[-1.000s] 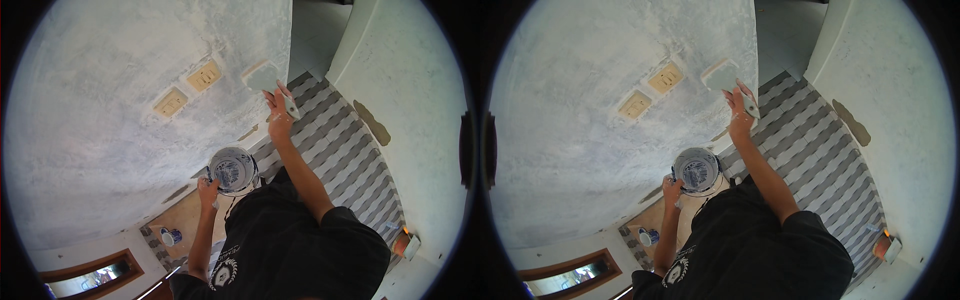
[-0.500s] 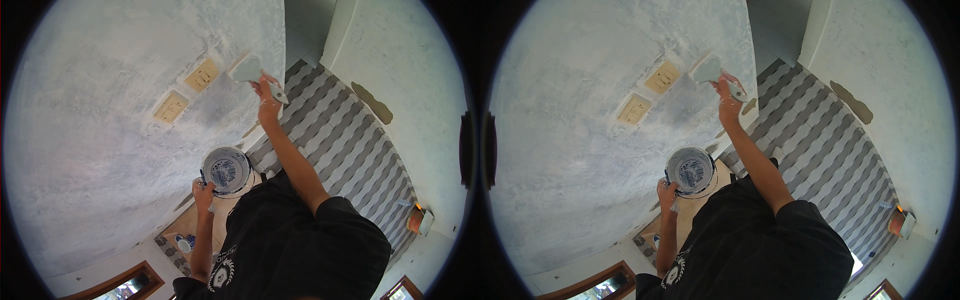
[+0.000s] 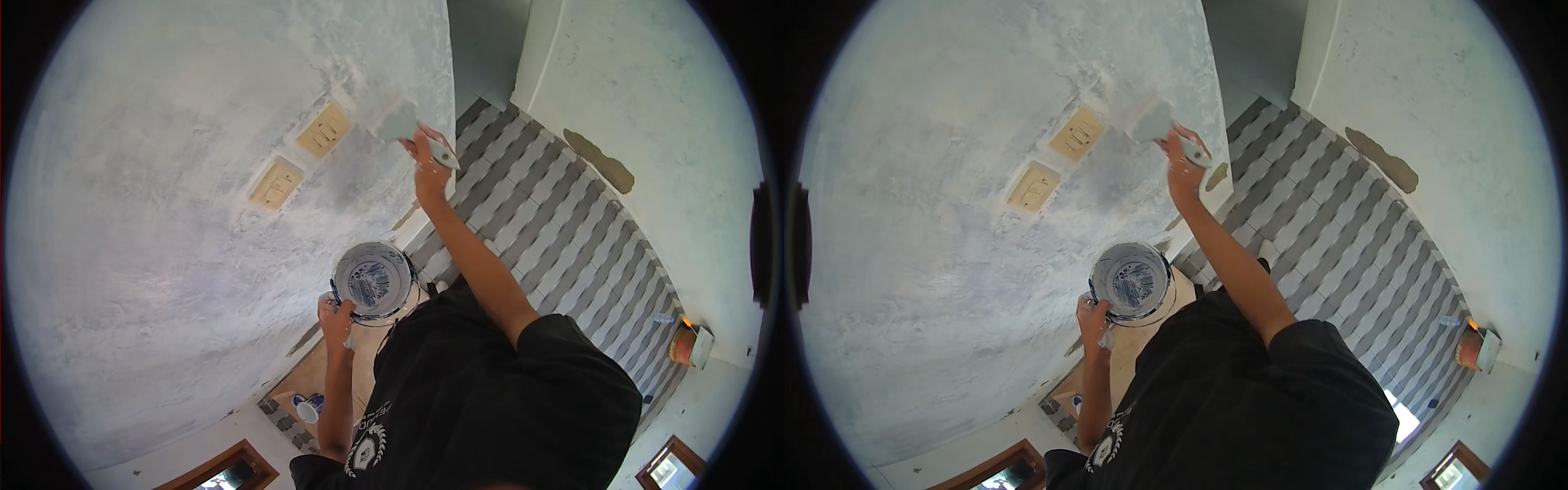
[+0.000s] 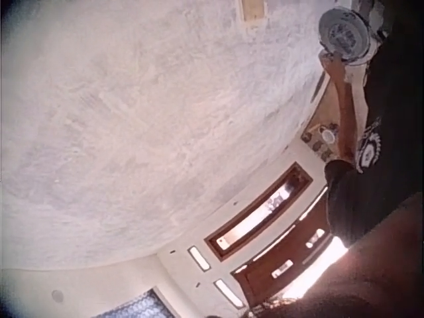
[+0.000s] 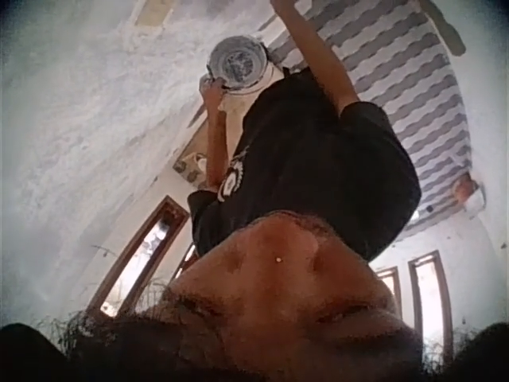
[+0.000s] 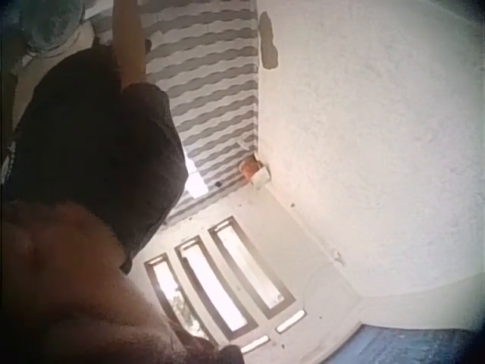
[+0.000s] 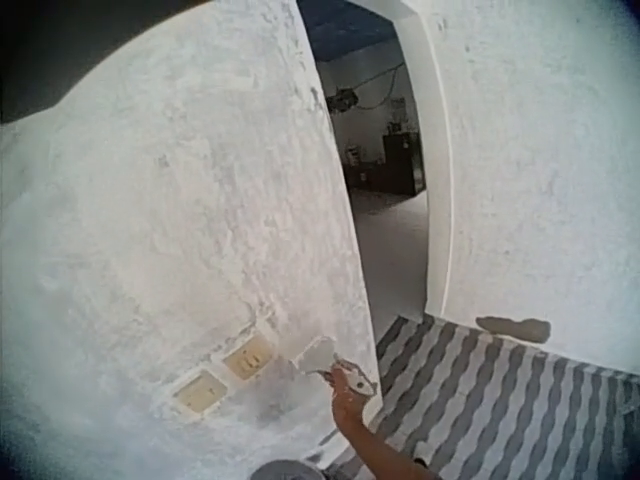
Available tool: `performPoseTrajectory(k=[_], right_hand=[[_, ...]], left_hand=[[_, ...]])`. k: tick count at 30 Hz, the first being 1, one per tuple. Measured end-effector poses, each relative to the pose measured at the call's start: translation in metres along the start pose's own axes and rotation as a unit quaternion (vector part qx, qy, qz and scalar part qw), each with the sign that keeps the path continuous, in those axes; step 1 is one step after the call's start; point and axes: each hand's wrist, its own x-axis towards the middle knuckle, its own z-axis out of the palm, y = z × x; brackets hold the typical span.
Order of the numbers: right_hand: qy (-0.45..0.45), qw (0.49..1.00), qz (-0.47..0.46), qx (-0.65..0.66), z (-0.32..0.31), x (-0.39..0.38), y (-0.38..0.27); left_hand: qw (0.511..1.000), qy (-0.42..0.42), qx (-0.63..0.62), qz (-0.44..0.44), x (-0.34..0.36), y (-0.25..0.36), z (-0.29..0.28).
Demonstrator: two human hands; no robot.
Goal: Applying plaster or putty to a wall using a scraper and a brush.
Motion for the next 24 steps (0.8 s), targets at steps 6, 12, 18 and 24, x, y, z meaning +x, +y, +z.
performPoseTrajectory(k=[6, 12, 18, 24], right_hand=[[0.009, 1.0, -0.001, -0.001, 0.035, 0.004, -0.054], [0.002, 1.0, -0.011, 0.025, 0.006, 0.011, -0.003], [-0.025, 0.998, -0.045, 0.045, 0.055, 0.019, -0.064], [-0.014, 0.996, -0.083, 0.021, 0.028, 0.027, -0.024]], left_hand=[[0.999, 0.007, -0.039, -0.02, -0.009, 0.011, 0.007], [1.0, -0.001, -0.015, 0.018, 0.0, -0.01, 0.0], [0.999, -0.002, -0.048, -0.013, -0.008, -0.001, 0.004], [0.999, -0.009, -0.032, 0.006, -0.002, -0.012, 0.002]])
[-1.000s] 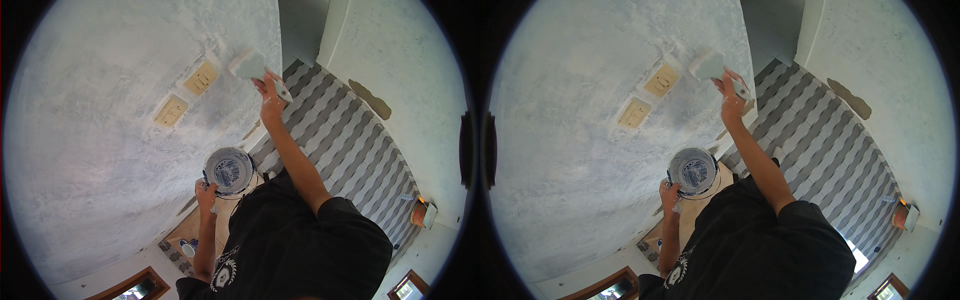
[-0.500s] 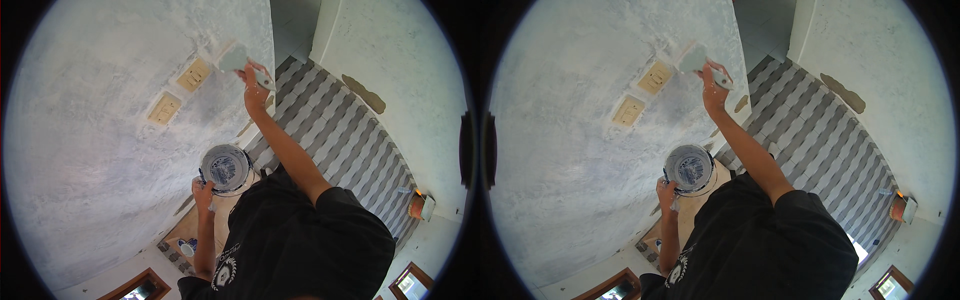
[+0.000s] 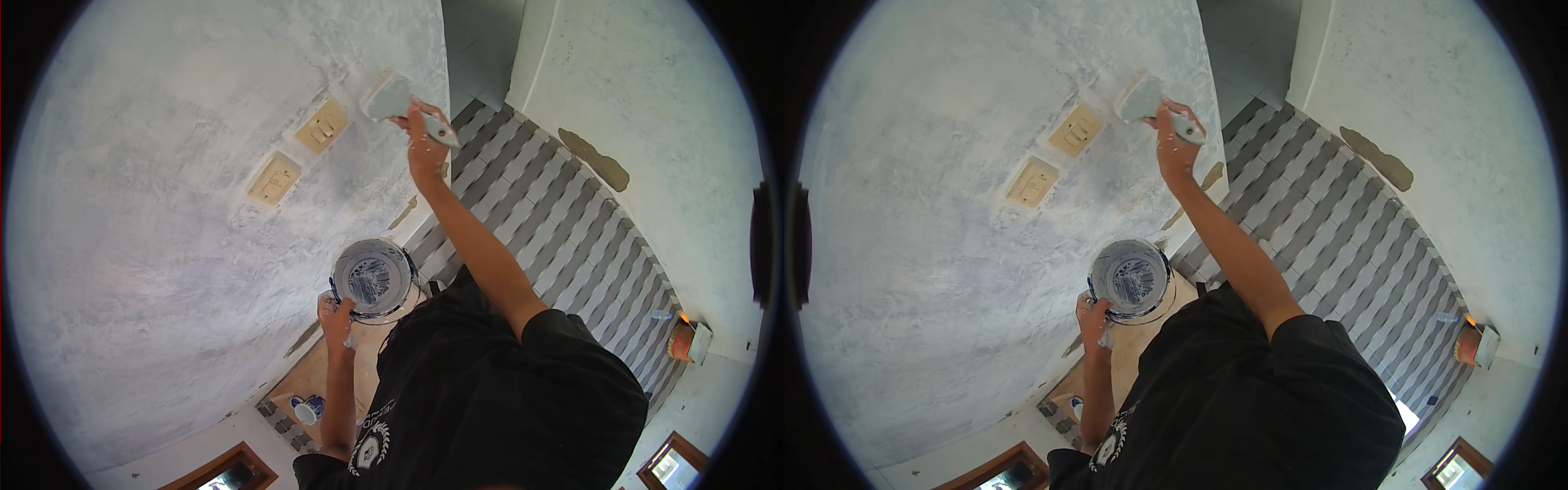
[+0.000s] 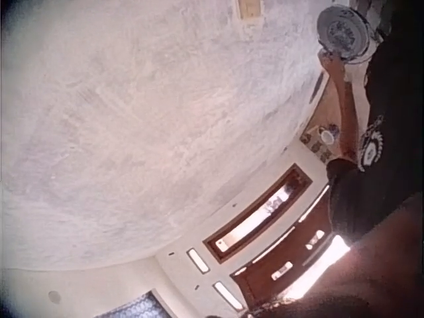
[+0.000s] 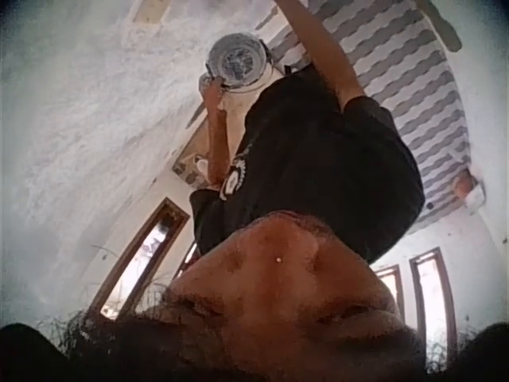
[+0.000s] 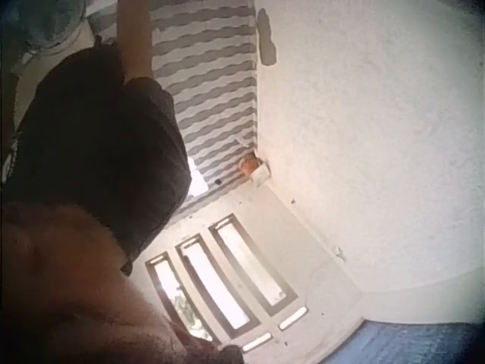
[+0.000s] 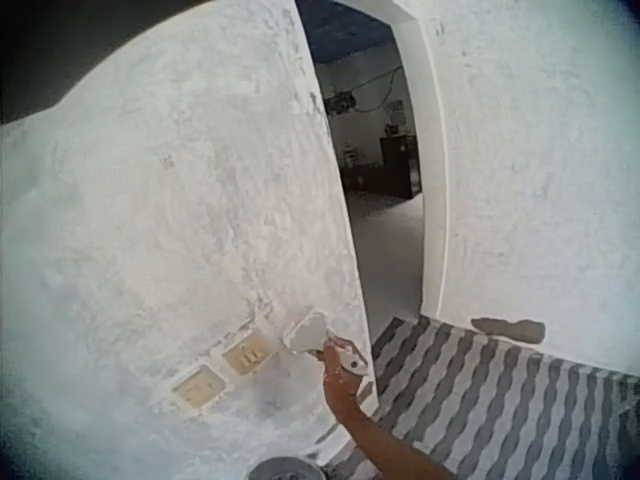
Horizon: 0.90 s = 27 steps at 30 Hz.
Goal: Applying plaster or putty to a wall using a scraper and a brush.
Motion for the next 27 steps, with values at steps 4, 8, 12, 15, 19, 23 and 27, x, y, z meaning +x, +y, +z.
performPoseTrajectory(k=[4, 8, 12, 15, 19, 23, 27], right_hand=[[-0.003, 0.998, 0.046, 0.033, 0.04, -0.005, -0.057], [-0.029, 0.999, -0.034, 0.029, 0.045, -0.002, -0.024], [0.005, 1.0, -0.01, 0.03, 0.021, -0.001, -0.016], [0.0, 0.999, 0.014, 0.033, 0.046, -0.001, -0.05], [-0.036, 0.999, -0.009, 0.02, 0.037, -0.005, -0.018], [0.001, 0.999, 0.037, -0.016, -0.017, -0.016, 0.008], [0.024, 0.994, 0.103, -0.025, -0.048, -0.024, 0.008]], left_hand=[[1.0, 0.01, -0.006, -0.018, -0.007, 0.004, -0.001], [1.0, 0.004, -0.011, -0.014, -0.007, 0.004, 0.004], [1.0, -0.002, -0.013, -0.001, -0.007, 0.005, 0.007], [1.0, 0.009, -0.022, -0.007, -0.012, 0.009, 0.007], [1.0, 0.01, 0.012, -0.004, -0.012, 0.007, 0.005], [1.0, 0.016, 0.011, -0.002, -0.005, 0.002, 0.004], [1.0, 0.013, -0.007, -0.007, -0.007, 0.005, 0.004]])
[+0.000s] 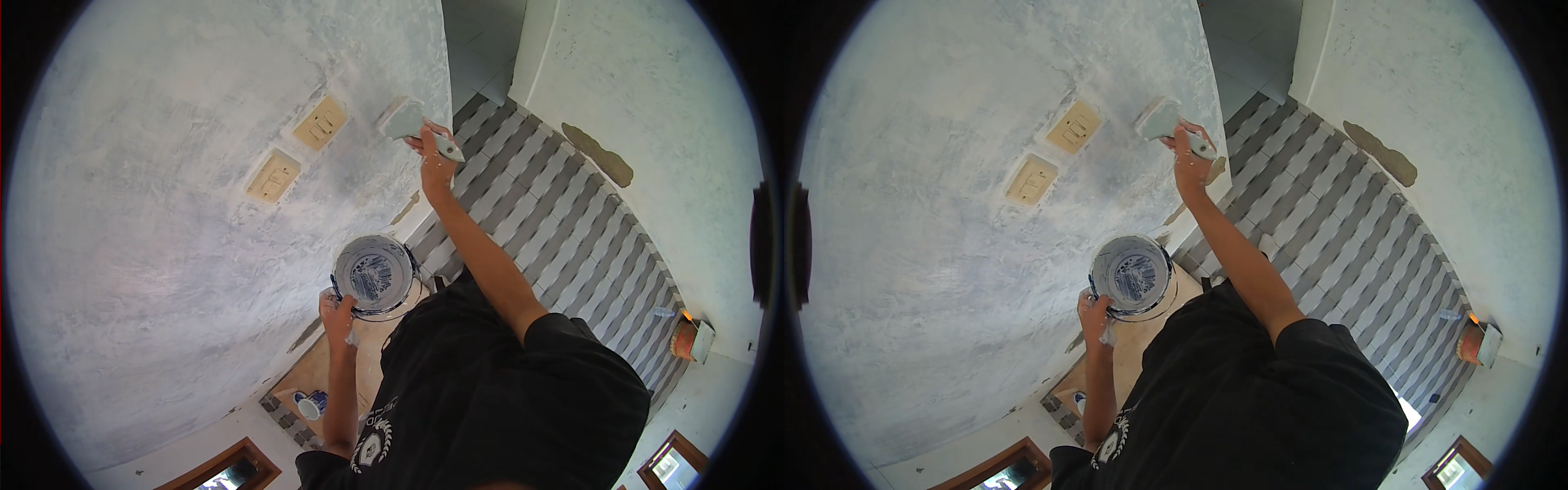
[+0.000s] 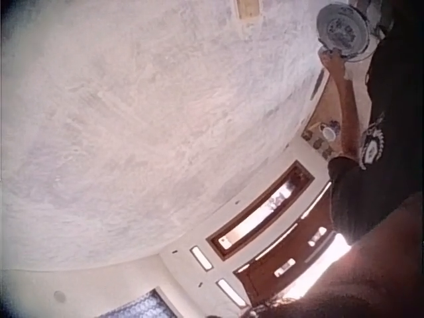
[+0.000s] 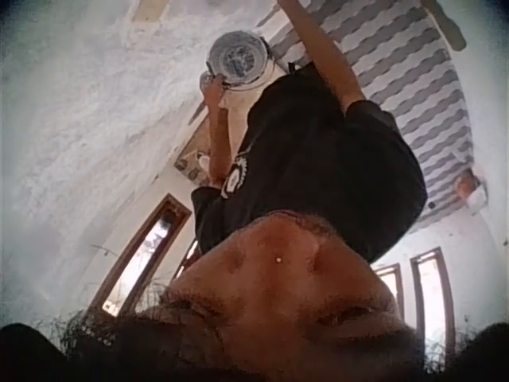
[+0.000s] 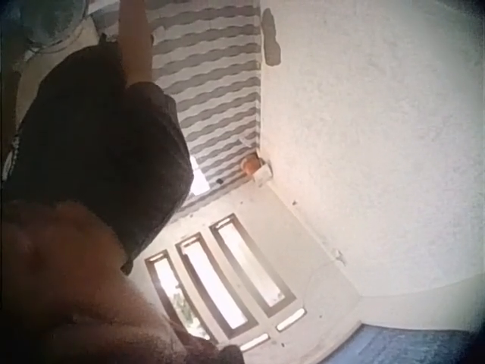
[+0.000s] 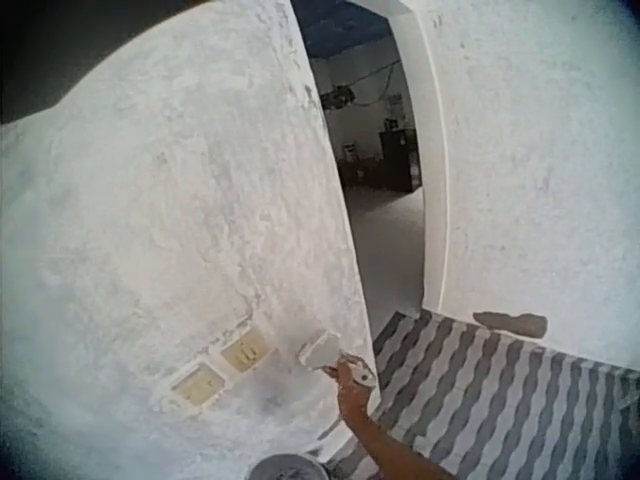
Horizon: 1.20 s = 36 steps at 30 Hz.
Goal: Applying plaster or putty to a wall using a scraper and a brush.
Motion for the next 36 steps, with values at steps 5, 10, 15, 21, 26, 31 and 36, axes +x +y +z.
performPoseTrajectory(k=[5, 10, 15, 21, 26, 31, 36], right_hand=[[-0.06, 0.996, -0.063, -0.014, 0.041, 0.014, -0.059], [-0.242, 0.897, -0.334, -0.162, 0.091, 0.042, -0.143], [-0.569, 0.636, -0.416, -0.314, 0.13, 0.071, -0.175], [-0.677, 0.594, -0.189, -0.39, 0.197, 0.073, -0.202], [-0.727, 0.492, -0.191, -0.44, 0.238, 0.079, -0.219], [-0.746, 0.462, -0.195, -0.439, 0.244, 0.077, -0.2], [-0.745, 0.445, -0.23, -0.441, 0.24, 0.07, -0.189]], left_hand=[[0.999, 0.025, -0.037, 0.004, -0.01, 0.011, 0.007], [0.999, 0.024, -0.02, 0.02, -0.008, 0.009, 0.0], [0.999, 0.044, -0.016, 0.018, -0.009, -0.009, -0.015], [0.997, 0.06, -0.034, 0.017, -0.015, 0.005, -0.004], [0.995, 0.047, -0.084, 0.015, -0.012, 0.014, 0.007], [0.997, 0.067, -0.021, 0.017, -0.014, 0.01, 0.003], [0.994, 0.085, -0.063, 0.012, -0.016, 0.006, 0.002]])
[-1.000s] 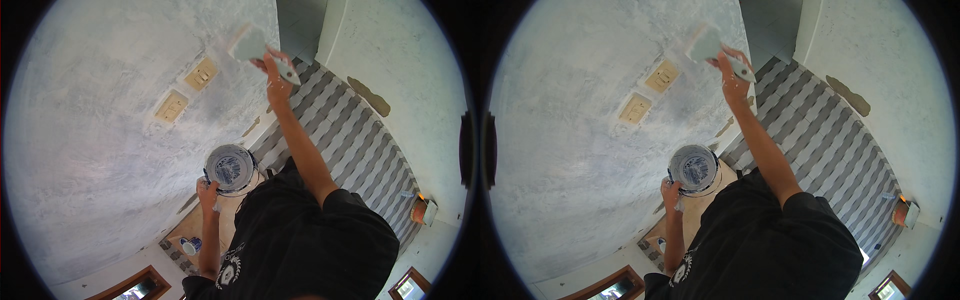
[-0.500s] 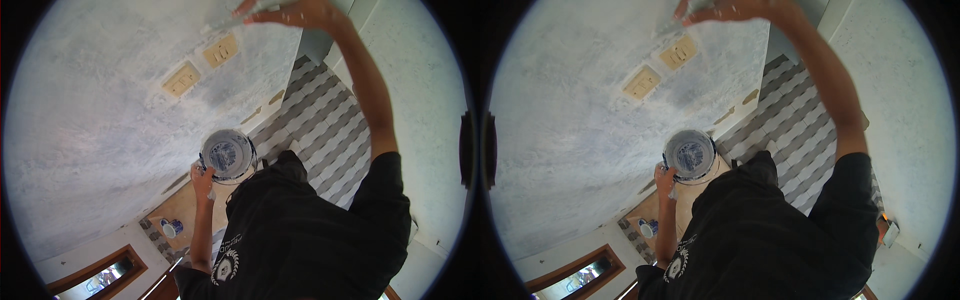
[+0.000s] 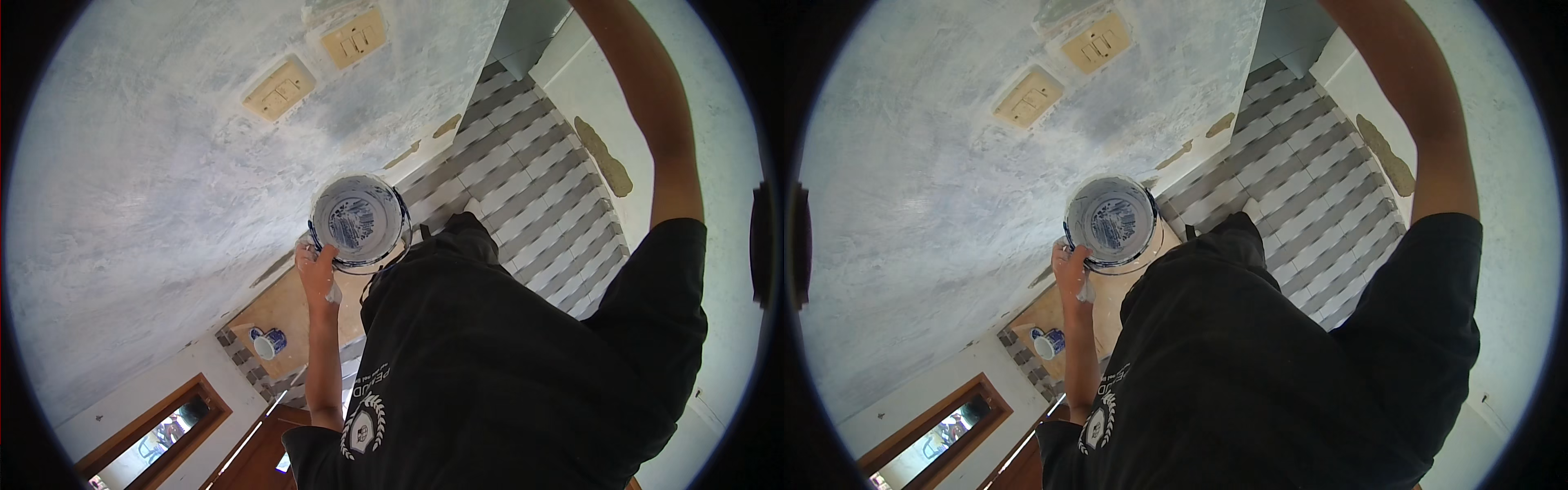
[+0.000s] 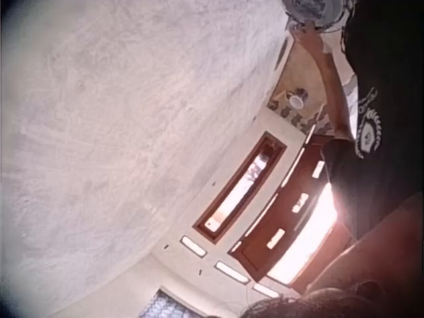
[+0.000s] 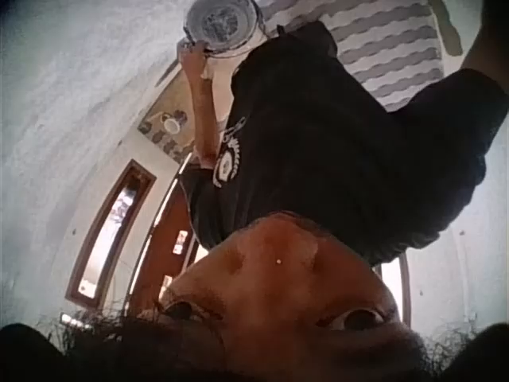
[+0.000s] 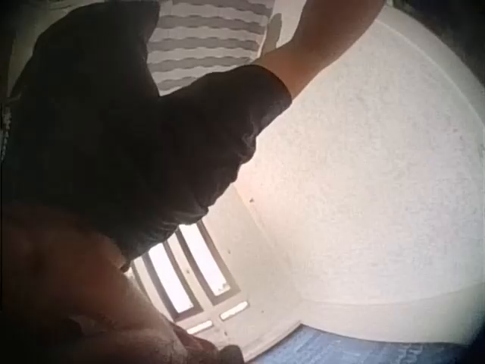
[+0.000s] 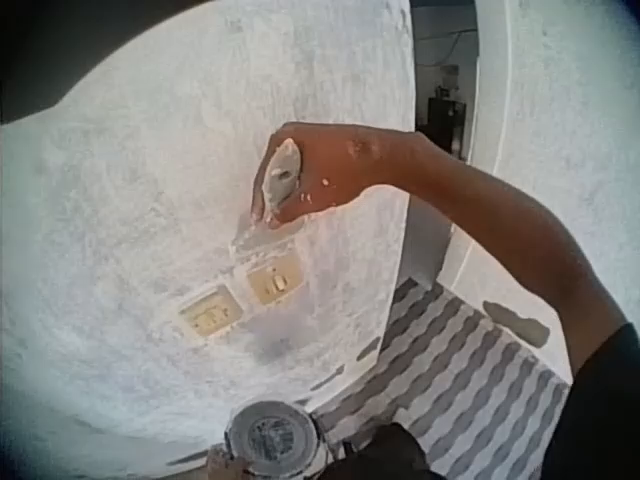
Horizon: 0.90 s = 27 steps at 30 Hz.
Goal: Applying plaster or putty to a wall using a scraper and a brush.
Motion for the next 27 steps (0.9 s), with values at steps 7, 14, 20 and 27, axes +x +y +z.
performPoseTrajectory(k=[7, 14, 20, 27], right_hand=[[0.01, 0.998, -0.011, -0.053, 0.012, -0.005, 0.001], [0.027, 0.992, -0.03, -0.118, 0.012, -0.004, -0.003], [0.061, 0.985, -0.035, -0.157, 0.009, -0.008, -0.014], [0.011, 0.982, 0.029, -0.186, 0.018, -0.019, -0.038]], left_hand=[[0.999, -0.003, -0.014, -0.033, -0.014, 0.023, 0.011], [0.999, 0.006, -0.017, -0.028, -0.015, 0.018, 0.01], [1.0, 0.001, -0.01, -0.012, -0.007, -0.004, -0.005], [0.999, -0.001, -0.042, -0.011, -0.011, 0.001, -0.002]])
